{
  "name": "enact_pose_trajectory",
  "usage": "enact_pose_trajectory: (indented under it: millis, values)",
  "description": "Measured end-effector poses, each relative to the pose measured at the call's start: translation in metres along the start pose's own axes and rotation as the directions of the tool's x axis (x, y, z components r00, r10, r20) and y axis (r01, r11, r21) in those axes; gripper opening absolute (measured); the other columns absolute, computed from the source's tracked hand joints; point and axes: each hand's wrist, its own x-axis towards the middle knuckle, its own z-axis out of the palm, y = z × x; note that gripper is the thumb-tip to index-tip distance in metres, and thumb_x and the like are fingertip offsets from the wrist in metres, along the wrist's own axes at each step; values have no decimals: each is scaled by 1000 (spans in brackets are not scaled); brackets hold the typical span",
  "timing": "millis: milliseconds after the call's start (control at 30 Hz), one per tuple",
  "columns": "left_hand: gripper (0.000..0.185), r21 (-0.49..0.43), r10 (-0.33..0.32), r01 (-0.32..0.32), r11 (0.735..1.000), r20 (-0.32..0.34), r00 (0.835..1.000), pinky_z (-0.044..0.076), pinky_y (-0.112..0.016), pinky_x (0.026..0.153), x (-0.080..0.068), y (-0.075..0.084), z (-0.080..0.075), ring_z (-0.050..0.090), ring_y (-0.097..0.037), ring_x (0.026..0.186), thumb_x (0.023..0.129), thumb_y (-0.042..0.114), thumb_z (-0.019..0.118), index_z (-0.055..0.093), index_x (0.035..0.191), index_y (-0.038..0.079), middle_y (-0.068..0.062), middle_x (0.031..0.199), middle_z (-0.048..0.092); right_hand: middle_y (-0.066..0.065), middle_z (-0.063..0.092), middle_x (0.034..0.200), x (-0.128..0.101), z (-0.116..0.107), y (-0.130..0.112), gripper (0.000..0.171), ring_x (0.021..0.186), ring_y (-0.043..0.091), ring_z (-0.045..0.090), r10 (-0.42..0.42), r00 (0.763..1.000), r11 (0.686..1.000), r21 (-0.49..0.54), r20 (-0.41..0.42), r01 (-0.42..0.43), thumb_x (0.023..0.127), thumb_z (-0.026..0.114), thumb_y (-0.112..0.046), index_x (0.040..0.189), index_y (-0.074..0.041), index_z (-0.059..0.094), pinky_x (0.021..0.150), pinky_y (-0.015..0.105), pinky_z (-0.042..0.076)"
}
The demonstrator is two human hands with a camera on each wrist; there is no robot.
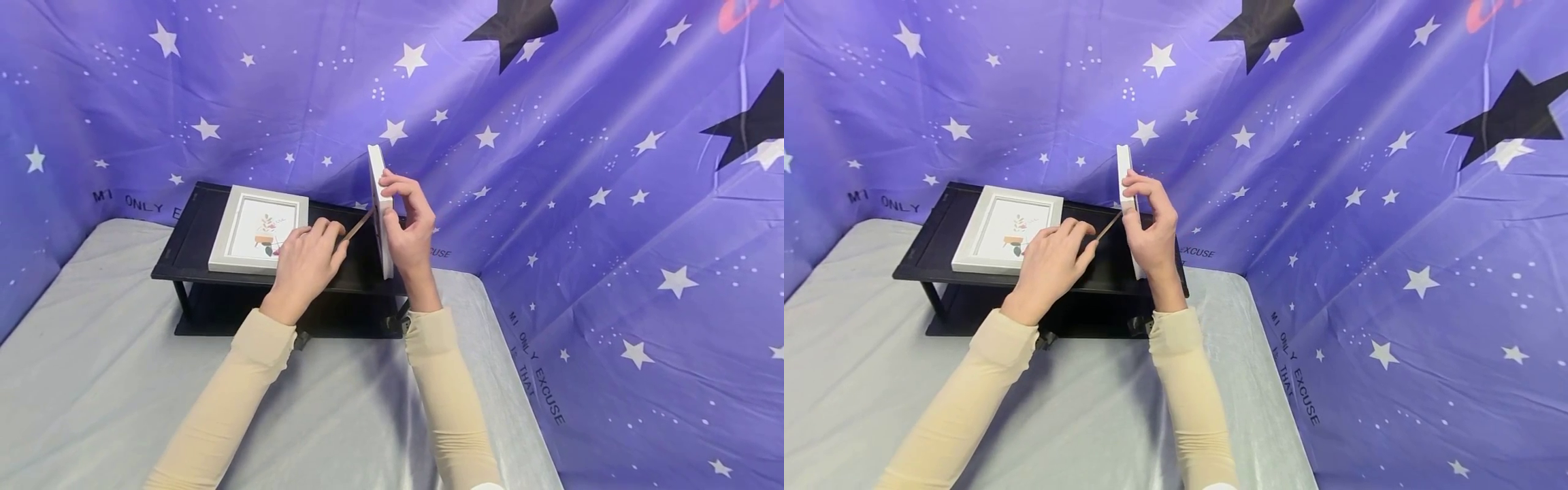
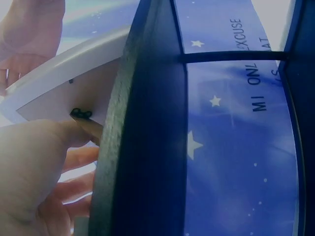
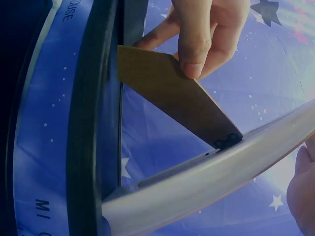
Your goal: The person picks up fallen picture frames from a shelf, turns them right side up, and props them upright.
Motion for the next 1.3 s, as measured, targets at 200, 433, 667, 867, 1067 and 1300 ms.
enact_pose_trajectory:
  millis: [200, 433, 667, 867, 1067, 1300]
  values:
    - [23, -35, 3, -3, 999, 3, 1000, 55, -48, 105, -1, 0, 3, 76, -38, 102, 104, 24, 71, 73, 118, 6, -14, 115, 67, 32, 68, 117, -4, -1, 1, 24, 132, 44, 66, -4, 1000, 1000, -4, 3, 4, 85, 51, 10, 104, 13, 66, 122, 51, 45]
    - [22, -15, 5, -5, 1000, 15, 1000, 53, -52, 104, -1, 2, 3, 77, -36, 96, 104, 24, 70, 73, 117, 6, -14, 118, 68, 31, 67, 131, -8, -4, 4, 30, 140, 40, 61, -5, 1000, 1000, -22, 23, 5, 95, 57, -3, 119, 13, 66, 125, 53, 42]
    - [24, -43, -55, 53, 998, -32, 998, 42, -58, 105, -10, 10, 2, 74, -34, 102, 104, 23, 66, 72, 122, 8, -13, 118, 69, 18, 43, 170, -3, -26, 8, 67, 160, 30, 41, 149, 982, 989, 3, -114, -150, 103, 42, -28, 163, 2, 41, 132, 44, 30]
    - [30, -239, -216, 200, 950, -44, 975, 35, -53, 93, -23, 41, -4, 61, -35, 113, 103, 23, 60, 69, 128, 10, -11, 124, 65, 24, 48, 163, 3, -51, 26, 56, 156, 27, 45, 453, 880, 891, 36, -144, -453, 109, 41, -24, 161, -4, 43, 130, 42, 32]
    - [55, -488, -324, 314, 814, 67, 944, 32, -47, 97, -35, 78, 0, 48, -33, 126, 100, 24, 62, 50, 152, 11, -13, 149, 47, 27, 44, 164, 2, -53, 47, 56, 157, 41, 39, 757, 653, 650, -68, -30, -757, 116, 38, -34, 165, -6, 34, 131, 55, 26]
    - [70, -664, -450, 375, 646, 65, 890, 27, -50, 101, -39, 102, 16, 48, -31, 131, 97, 16, 66, 37, 160, 14, -10, 158, 43, 18, 37, 173, -2, -44, 72, 64, 162, 33, 34, 829, 551, 559, -112, 93, -822, 116, 30, -48, 169, -12, 31, 133, 55, 23]
